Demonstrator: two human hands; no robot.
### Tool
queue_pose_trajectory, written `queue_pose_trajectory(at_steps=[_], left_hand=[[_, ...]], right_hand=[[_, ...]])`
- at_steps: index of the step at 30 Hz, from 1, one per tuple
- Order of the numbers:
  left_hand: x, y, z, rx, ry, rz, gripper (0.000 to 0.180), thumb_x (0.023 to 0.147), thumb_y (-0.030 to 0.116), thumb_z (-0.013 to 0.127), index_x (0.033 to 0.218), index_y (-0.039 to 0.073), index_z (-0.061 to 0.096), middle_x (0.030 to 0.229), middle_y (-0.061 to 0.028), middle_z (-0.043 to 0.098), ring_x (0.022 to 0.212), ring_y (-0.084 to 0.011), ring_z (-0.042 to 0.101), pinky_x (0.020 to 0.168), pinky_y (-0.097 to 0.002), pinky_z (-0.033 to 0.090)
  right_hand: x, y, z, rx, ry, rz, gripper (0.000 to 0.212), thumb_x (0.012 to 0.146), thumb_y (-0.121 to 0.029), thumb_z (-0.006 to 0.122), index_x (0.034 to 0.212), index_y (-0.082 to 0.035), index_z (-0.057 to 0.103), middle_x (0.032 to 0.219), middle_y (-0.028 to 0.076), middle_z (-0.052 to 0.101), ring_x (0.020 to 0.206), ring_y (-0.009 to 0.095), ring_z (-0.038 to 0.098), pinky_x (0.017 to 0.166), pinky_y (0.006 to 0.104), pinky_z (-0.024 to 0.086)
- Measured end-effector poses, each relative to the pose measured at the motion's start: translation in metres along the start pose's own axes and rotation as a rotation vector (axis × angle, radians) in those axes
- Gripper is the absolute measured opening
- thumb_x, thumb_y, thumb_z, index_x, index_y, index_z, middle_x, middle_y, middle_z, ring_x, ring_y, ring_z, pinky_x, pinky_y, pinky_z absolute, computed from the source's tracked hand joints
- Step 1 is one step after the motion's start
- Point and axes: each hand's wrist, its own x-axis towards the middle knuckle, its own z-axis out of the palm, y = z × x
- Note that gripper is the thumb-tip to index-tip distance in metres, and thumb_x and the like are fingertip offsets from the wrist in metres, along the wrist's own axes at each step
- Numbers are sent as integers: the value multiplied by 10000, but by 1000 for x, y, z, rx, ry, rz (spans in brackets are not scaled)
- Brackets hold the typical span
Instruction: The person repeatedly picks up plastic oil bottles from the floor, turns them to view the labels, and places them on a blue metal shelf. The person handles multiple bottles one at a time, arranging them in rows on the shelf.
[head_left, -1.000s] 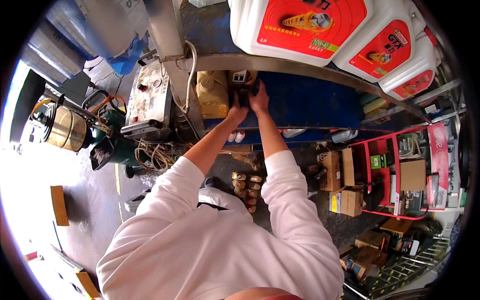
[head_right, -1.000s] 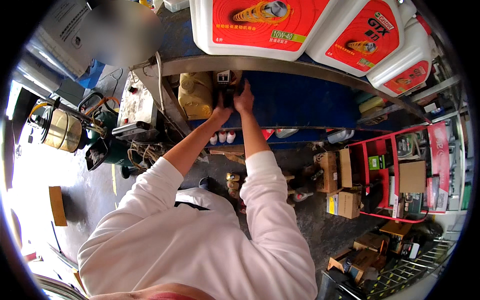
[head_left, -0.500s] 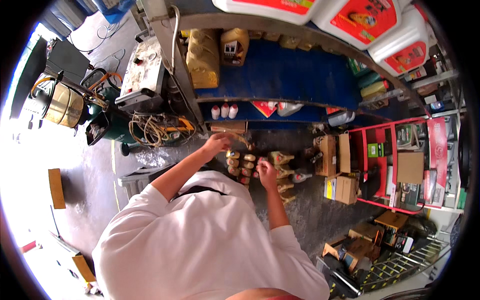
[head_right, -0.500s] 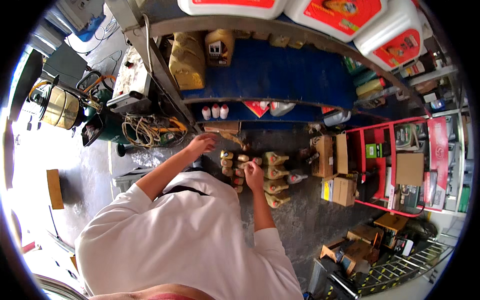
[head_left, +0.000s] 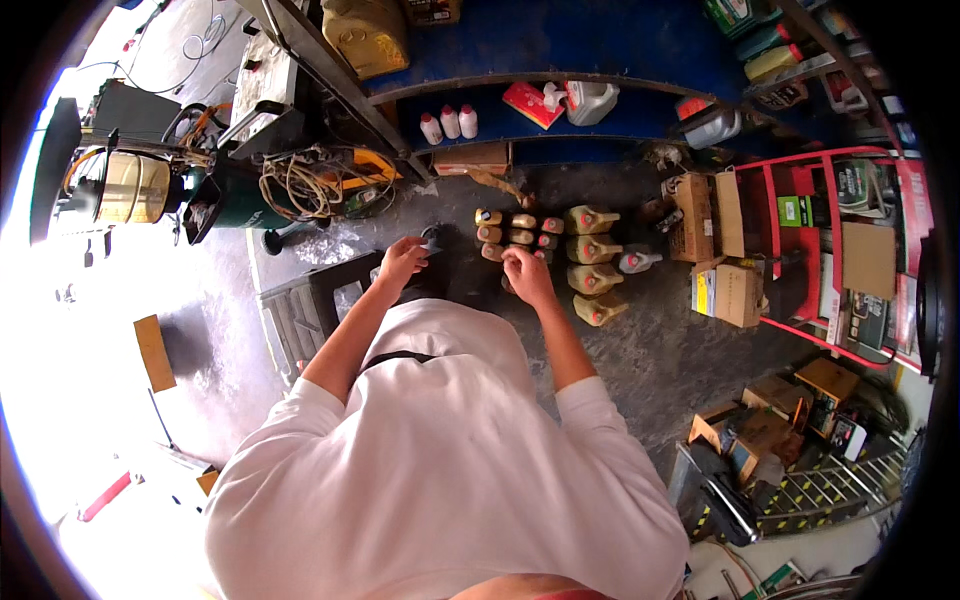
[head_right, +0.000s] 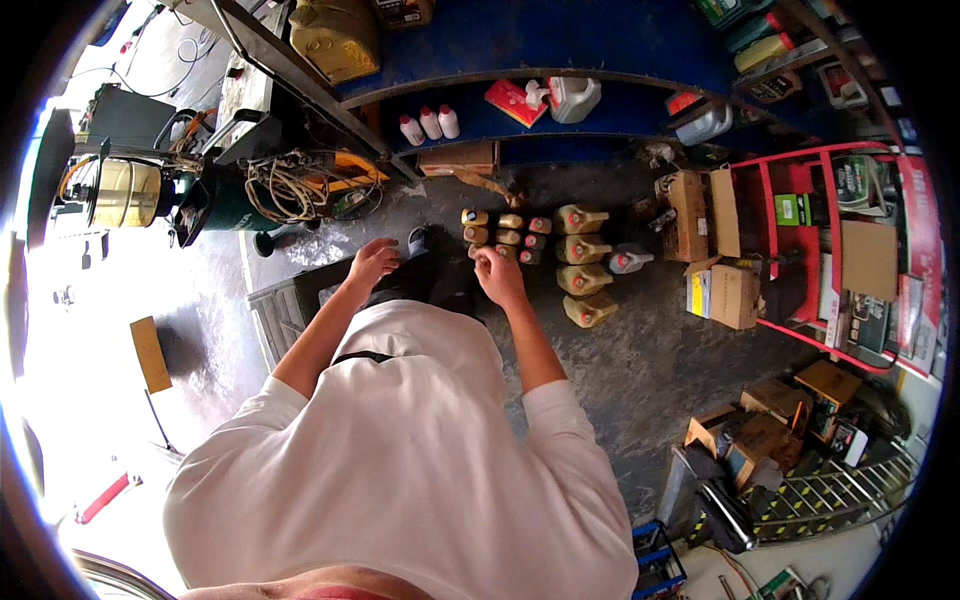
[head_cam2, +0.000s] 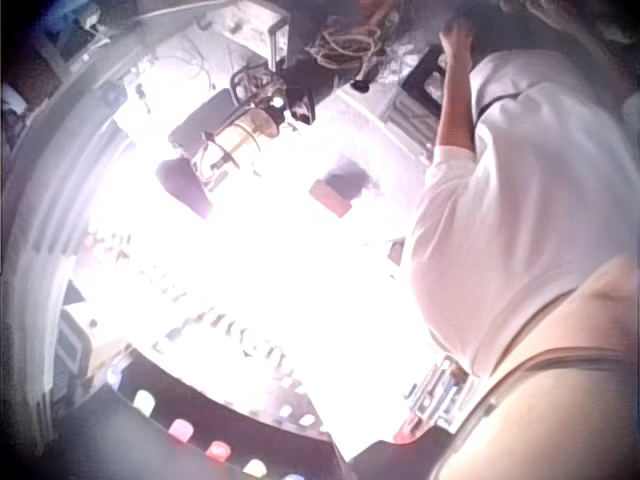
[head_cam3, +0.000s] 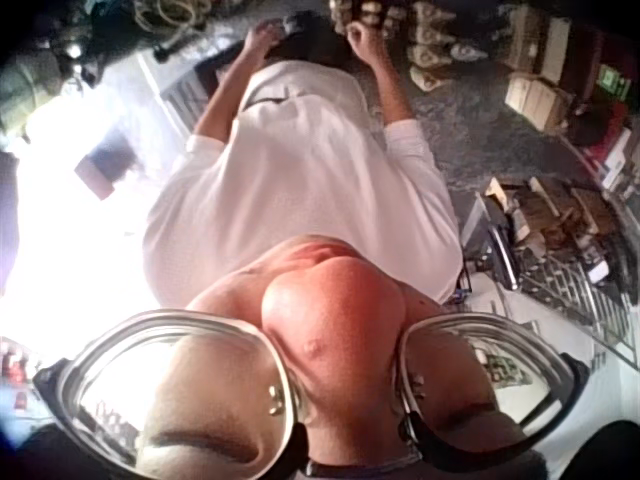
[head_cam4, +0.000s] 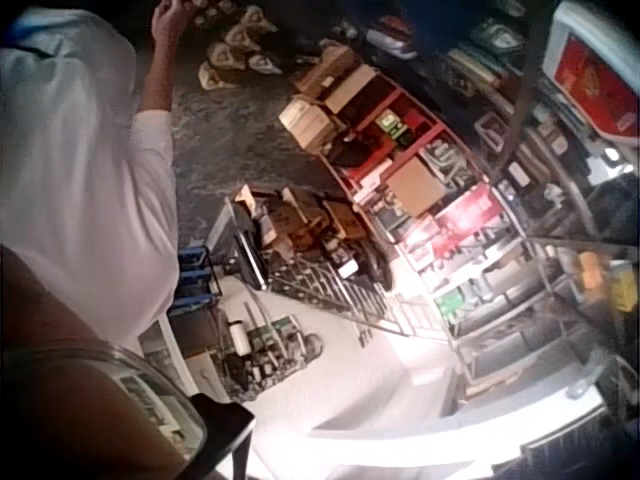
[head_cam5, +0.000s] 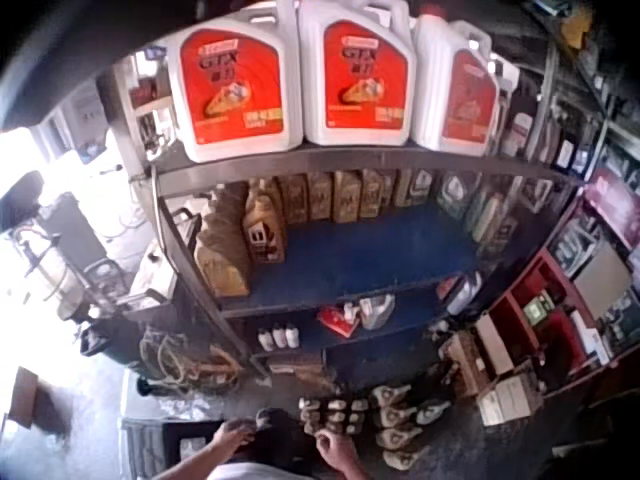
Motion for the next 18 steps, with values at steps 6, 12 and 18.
queue_pose_trajectory(at_steps=[6,12,18], left_hand=[[-30,-38,-7,284,-1,164,264,901,105,616,1142,8,664,924,-68,694,787,-140,646,725,-278,533],[-37,-57,-11,321,-42,168,285,887,130,631,1142,9,666,932,-77,700,811,-147,654,743,-289,534],[-37,-73,-20,323,-87,204,270,896,130,633,1138,15,666,927,-54,696,811,-128,645,739,-281,523]], right_hand=[[9,-20,18,178,13,-68,110,916,-105,639,956,-6,661,791,100,705,740,200,708,677,316,540],[-33,-3,21,204,29,1,131,902,-108,650,988,-12,670,812,104,718,752,212,717,691,323,556],[-90,9,21,87,85,143,132,895,-126,655,978,-28,687,816,124,724,753,224,725,694,332,558]])
